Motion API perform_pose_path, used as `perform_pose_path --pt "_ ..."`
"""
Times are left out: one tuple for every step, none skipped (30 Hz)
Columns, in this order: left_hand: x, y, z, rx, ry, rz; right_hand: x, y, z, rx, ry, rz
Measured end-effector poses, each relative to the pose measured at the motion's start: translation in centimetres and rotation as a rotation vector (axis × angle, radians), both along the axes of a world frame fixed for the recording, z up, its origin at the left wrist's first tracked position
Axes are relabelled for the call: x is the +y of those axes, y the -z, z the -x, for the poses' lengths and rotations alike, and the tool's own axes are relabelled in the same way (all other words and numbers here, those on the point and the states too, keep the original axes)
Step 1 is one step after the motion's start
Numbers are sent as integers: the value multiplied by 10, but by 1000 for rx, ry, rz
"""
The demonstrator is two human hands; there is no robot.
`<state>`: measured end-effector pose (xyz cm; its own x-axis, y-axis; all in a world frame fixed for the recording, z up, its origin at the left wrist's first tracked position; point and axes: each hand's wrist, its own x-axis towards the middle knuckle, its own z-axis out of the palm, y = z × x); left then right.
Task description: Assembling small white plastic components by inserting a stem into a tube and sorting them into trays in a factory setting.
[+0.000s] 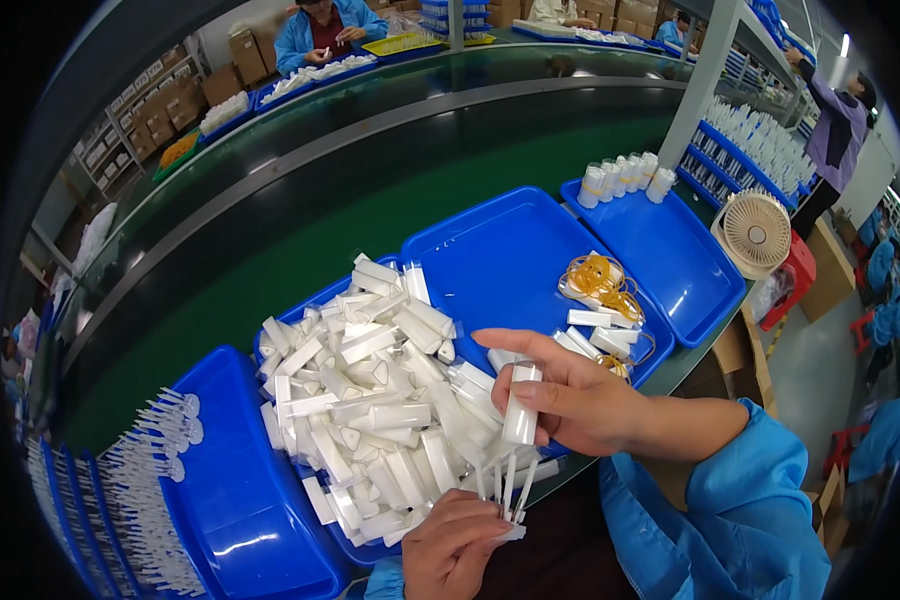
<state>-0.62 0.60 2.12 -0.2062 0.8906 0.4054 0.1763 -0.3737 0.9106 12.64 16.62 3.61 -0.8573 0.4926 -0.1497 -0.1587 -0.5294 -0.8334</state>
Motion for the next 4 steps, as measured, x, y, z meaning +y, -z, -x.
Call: perform_pose_path --pt "1 1 -1 -6 1 7 0 1 0 -12 -10 10" --pt "1 2 -1 -12 0 14 1 3 -1 4 -42 33" --pt "1 3 -1 -21 2 22 2 4 -2 18 -71 57" --pt "1 3 -1 -21 0 27 4 5 -3 32 -101 81"
